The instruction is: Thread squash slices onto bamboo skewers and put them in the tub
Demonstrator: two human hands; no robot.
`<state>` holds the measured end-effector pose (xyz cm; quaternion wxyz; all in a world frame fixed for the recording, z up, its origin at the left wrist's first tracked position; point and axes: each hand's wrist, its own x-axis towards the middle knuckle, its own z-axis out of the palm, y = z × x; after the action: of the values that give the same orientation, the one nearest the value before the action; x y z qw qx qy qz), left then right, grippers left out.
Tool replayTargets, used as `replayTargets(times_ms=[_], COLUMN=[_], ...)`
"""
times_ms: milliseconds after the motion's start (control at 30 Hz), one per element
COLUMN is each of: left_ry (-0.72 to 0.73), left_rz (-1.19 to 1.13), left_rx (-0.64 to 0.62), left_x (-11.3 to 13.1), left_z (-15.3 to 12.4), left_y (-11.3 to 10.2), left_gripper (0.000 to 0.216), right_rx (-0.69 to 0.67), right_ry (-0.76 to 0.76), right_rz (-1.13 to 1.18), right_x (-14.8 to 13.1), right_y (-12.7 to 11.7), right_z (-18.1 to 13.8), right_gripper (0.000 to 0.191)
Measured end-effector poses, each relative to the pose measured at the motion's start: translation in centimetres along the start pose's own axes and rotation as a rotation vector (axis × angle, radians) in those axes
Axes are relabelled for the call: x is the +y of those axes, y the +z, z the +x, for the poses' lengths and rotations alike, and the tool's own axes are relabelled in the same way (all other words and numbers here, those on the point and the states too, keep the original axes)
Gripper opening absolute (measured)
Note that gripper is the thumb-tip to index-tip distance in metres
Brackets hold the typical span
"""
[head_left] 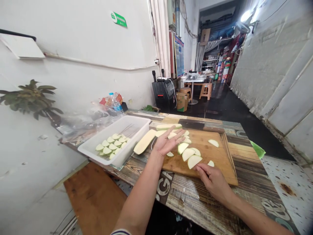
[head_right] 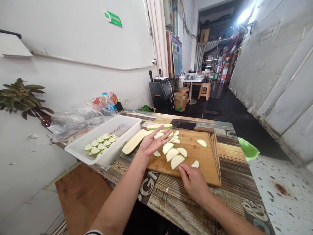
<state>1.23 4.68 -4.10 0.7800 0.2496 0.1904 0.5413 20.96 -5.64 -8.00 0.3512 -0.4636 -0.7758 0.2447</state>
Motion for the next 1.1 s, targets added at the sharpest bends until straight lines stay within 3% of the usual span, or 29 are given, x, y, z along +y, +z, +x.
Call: replayTargets(times_ms=[200, 1100], left_ry=[0.006, -0.005], left_rz=[-0.041, -0.209], left_rx=[-0.07, -0.036], left_x=[-0.16, -0.69], left_z=[-0.03, 0.47], left_y=[-0.01, -0.04], left_gripper=[0.029, 0.039], right_rx=[-0.019, -0.012], right_ry=[-0.004, 0.014], right_rz=[0.01, 0.02], right_x=[-0.32, -0.18], right_y=[-0.01, 0.31], right_z=[-0.06, 0.02], right_gripper=[0.027, 0.029])
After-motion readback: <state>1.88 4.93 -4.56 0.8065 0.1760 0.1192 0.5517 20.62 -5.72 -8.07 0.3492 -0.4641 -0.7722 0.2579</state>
